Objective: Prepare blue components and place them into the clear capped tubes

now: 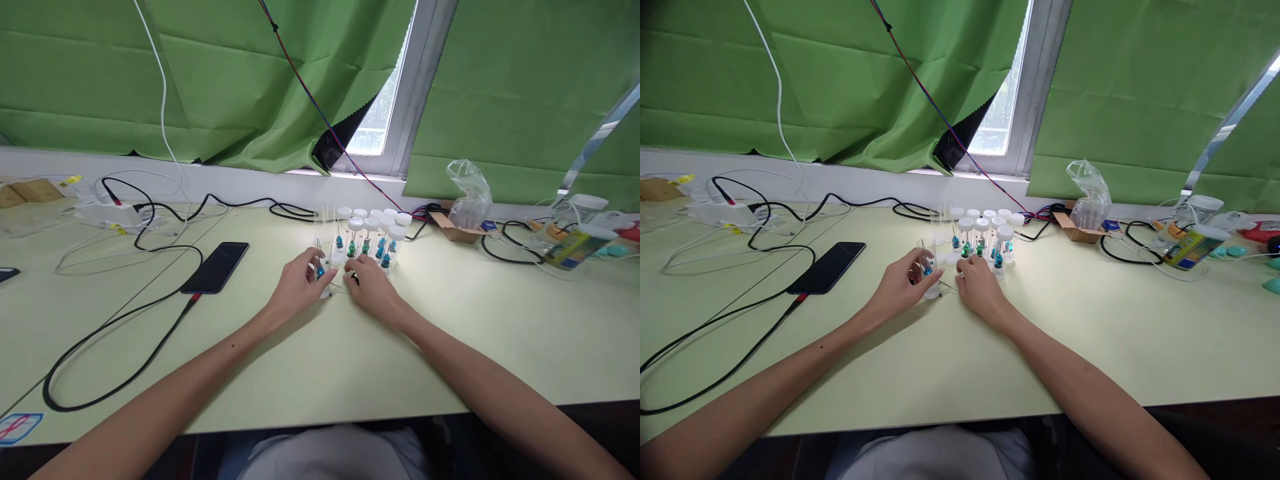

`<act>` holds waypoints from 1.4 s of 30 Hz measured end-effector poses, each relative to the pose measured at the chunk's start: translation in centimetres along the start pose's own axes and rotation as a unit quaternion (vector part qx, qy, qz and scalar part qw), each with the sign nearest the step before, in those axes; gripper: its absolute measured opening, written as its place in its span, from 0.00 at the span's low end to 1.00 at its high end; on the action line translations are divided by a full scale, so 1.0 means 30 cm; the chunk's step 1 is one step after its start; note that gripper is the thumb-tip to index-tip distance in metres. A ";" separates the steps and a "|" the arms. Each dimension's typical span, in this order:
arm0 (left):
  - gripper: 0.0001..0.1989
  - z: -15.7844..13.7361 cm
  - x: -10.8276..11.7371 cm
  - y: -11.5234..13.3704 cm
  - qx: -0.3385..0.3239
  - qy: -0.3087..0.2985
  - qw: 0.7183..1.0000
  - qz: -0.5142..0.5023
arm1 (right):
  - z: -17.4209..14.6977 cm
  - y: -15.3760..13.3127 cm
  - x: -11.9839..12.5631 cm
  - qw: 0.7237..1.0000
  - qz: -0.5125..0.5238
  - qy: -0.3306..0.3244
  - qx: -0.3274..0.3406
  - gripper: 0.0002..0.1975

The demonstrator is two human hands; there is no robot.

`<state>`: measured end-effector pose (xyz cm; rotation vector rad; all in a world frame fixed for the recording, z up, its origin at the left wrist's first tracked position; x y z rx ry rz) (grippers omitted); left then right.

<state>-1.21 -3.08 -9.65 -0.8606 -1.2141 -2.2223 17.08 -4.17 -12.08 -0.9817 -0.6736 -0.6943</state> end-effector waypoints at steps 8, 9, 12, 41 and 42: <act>0.15 0.004 -0.001 -0.006 0.002 -0.006 1.000 -0.002 | -0.004 -0.006 -0.009 0.999 0.035 -0.041 0.011 0.05; 0.14 0.004 -0.001 -0.006 0.001 -0.005 1.000 -0.001 | -0.003 -0.006 -0.010 0.998 0.034 -0.045 0.009 0.04; 0.14 0.005 -0.001 -0.009 0.002 -0.003 1.000 0.002 | -0.001 -0.004 -0.012 0.998 0.032 -0.049 0.008 0.02; 0.15 0.051 0.006 -0.071 0.041 0.060 0.997 -0.034 | 0.005 0.003 -0.024 0.998 -0.010 -0.062 0.025 0.06; 0.15 0.051 0.007 -0.071 0.040 0.058 0.997 -0.035 | 0.005 0.003 -0.024 0.998 -0.010 -0.063 0.025 0.06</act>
Point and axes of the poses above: each hand's wrist, its own z-axis towards the middle knuckle, its own x-axis out of the back of the hand, y = z × x, the point moved 1 cm from there along z, towards the middle knuckle, and after that the axes turned 9 degrees about z, right-handed, at the moved point
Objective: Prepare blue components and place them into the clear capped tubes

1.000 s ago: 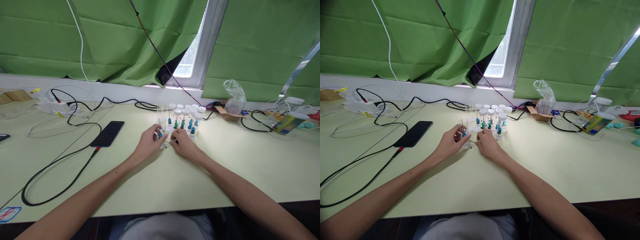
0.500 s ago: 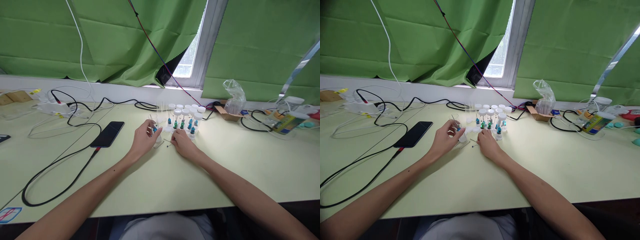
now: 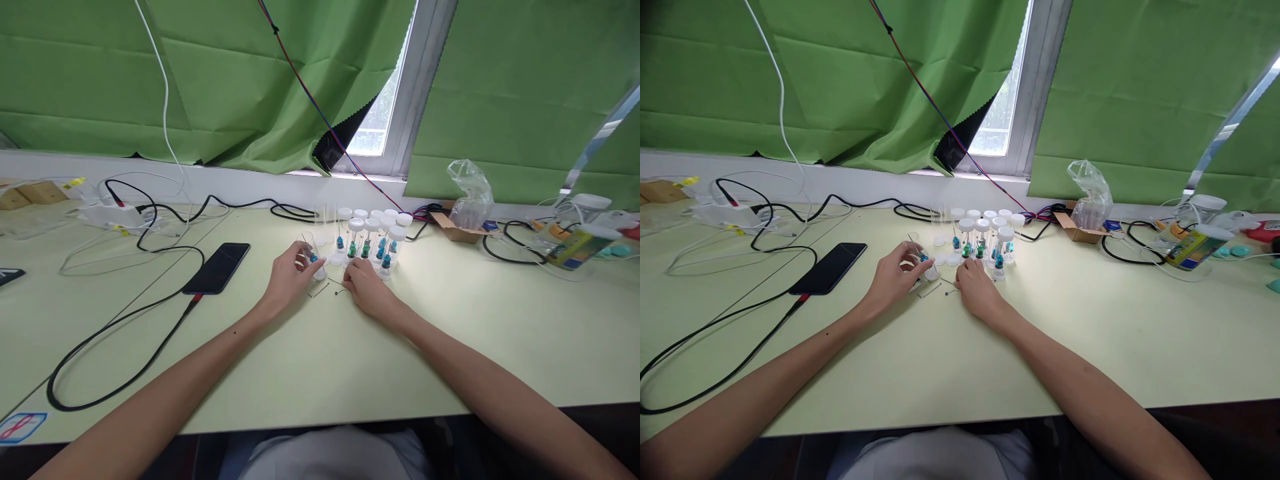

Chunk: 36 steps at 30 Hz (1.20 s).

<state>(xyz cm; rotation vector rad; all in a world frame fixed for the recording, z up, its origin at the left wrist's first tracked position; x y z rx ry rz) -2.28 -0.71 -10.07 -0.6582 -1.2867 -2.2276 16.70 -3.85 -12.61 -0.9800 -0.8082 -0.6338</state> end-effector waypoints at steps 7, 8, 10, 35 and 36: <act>0.15 -0.001 0.005 0.006 -0.014 -0.003 1.000 -0.002 | -0.005 -0.001 0.004 1.000 0.007 0.006 0.002 0.05; 0.15 -0.001 0.006 0.006 -0.015 -0.003 1.000 -0.002 | -0.005 -0.001 0.004 1.000 0.010 0.006 0.000 0.06; 0.14 0.001 0.007 0.005 -0.018 0.003 1.000 -0.004 | -0.005 0.000 0.004 1.000 0.016 0.005 -0.004 0.06; 0.20 0.035 -0.001 -0.055 0.111 -0.051 0.977 -0.176 | -0.005 0.003 0.014 0.999 0.022 0.026 -0.014 0.06; 0.20 0.033 -0.002 -0.054 0.115 -0.058 0.975 -0.183 | -0.004 0.006 0.012 0.999 0.023 0.024 -0.014 0.05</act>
Point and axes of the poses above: each hand's wrist, its own z-axis towards the middle knuckle, its own x-axis out of the back of the hand, y = z × x, the point moved 1 cm from there along z, towards the middle knuckle, and after that the axes turned 9 degrees about z, right-handed, at the moved point
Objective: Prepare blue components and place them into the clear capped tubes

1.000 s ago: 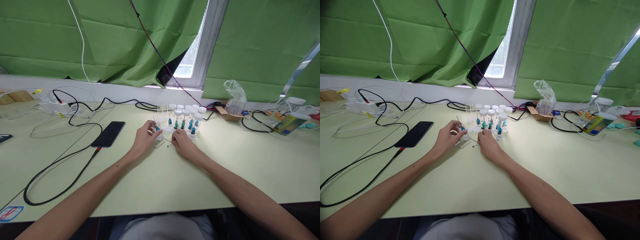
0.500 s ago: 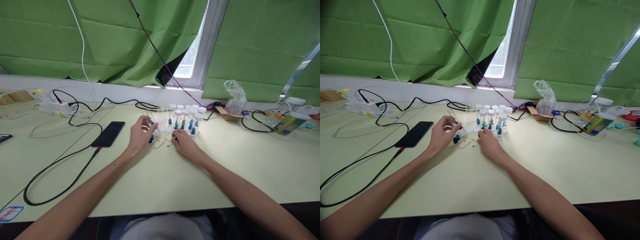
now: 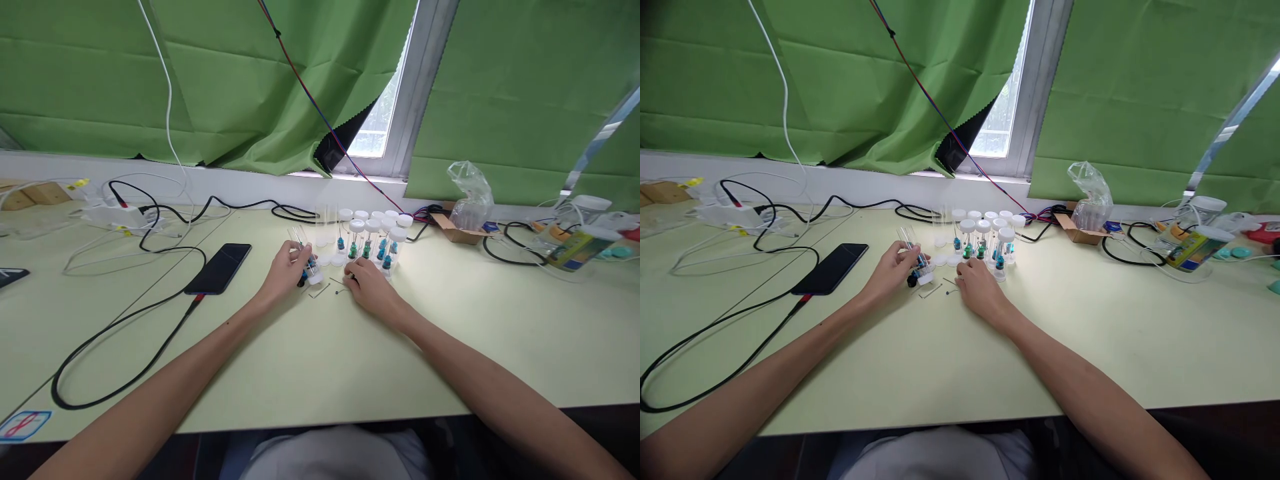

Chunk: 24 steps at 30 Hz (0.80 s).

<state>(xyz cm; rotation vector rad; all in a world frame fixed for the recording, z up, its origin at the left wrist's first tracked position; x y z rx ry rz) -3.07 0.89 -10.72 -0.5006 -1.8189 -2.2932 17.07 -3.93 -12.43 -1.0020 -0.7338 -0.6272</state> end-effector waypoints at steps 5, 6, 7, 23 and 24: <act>0.22 -0.005 -0.005 0.004 0.009 -0.023 1.000 -0.003 | 0.004 0.010 -0.009 1.000 0.006 -0.011 0.002 0.04; 0.21 -0.006 -0.004 0.005 0.010 -0.026 1.000 0.002 | 0.004 0.010 -0.009 1.000 0.005 -0.012 0.001 0.04; 0.21 -0.006 -0.004 0.006 0.012 -0.029 0.999 0.009 | 0.005 0.011 -0.010 1.000 0.004 -0.013 0.001 0.04; 0.17 -0.025 -0.007 0.018 -0.100 -0.067 0.980 0.156 | 0.002 0.004 -0.008 1.000 0.001 -0.005 0.005 0.03; 0.17 -0.027 -0.007 0.020 -0.106 -0.071 0.978 0.168 | 0.002 0.005 -0.008 1.000 0.001 -0.005 0.005 0.03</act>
Point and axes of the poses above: each hand's wrist, its own z-axis towards the middle knuckle, its own x-axis out of the back of the hand, y = z × x, the point moved 1 cm from there along z, towards the middle knuckle, and after that the axes turned 9 degrees about z, right-handed, at the moved point
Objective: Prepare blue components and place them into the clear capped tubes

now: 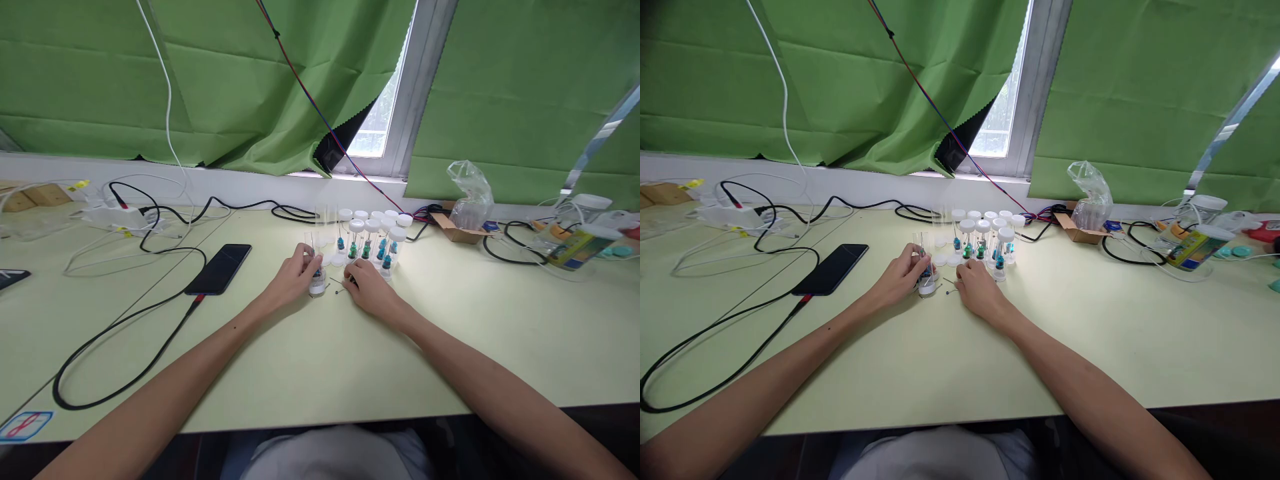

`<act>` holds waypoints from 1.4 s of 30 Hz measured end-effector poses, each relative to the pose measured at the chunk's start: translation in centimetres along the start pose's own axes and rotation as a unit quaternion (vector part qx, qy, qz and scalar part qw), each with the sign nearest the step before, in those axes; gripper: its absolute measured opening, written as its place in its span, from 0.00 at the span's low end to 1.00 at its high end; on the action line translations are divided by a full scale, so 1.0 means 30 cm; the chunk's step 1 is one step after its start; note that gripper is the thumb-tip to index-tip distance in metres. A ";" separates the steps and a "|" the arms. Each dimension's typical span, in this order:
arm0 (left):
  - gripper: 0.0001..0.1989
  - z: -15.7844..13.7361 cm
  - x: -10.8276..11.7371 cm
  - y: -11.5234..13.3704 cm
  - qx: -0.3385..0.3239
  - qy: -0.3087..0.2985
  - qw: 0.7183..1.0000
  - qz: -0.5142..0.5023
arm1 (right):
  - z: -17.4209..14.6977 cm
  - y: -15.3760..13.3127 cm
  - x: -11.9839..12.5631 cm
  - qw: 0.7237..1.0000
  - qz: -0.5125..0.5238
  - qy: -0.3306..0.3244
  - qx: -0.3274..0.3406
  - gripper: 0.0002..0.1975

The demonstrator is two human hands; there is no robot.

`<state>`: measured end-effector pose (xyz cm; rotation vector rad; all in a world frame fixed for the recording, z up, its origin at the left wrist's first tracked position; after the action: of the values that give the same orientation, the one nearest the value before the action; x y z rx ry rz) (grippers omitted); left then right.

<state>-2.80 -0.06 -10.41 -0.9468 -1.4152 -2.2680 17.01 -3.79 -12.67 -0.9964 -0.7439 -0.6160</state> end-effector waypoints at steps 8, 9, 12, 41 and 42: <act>0.17 -0.004 -0.001 0.000 0.001 0.011 1.000 0.026 | -0.001 -0.006 0.002 1.000 0.000 -0.003 -0.003 0.03; 0.17 -0.003 0.000 0.000 0.003 0.017 0.999 0.031 | -0.001 -0.007 0.002 1.000 0.000 -0.003 -0.004 0.02; 0.17 -0.001 0.003 -0.001 0.007 0.028 0.999 0.039 | -0.002 -0.007 0.001 1.000 -0.001 -0.001 -0.004 0.03; 0.18 -0.009 0.022 0.091 0.024 -0.016 0.957 -0.288 | 0.009 -0.042 0.016 0.975 0.161 0.117 0.103 0.12; 0.18 -0.009 0.026 0.090 0.017 -0.005 0.962 -0.271 | 0.009 -0.043 0.018 0.973 0.165 0.127 0.099 0.13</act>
<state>-1.95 -1.49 -8.14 -0.6065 -1.8962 -2.5960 16.30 -4.16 -11.49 -0.8132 -0.3908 -0.3611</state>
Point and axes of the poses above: each hand's wrist, its own z-axis towards the middle knuckle, its own x-axis out of the back of the hand, y = z × x, the point moved 1 cm from there along z, towards the middle knuckle, and after that the axes turned 9 degrees about z, right-handed, at the moved point
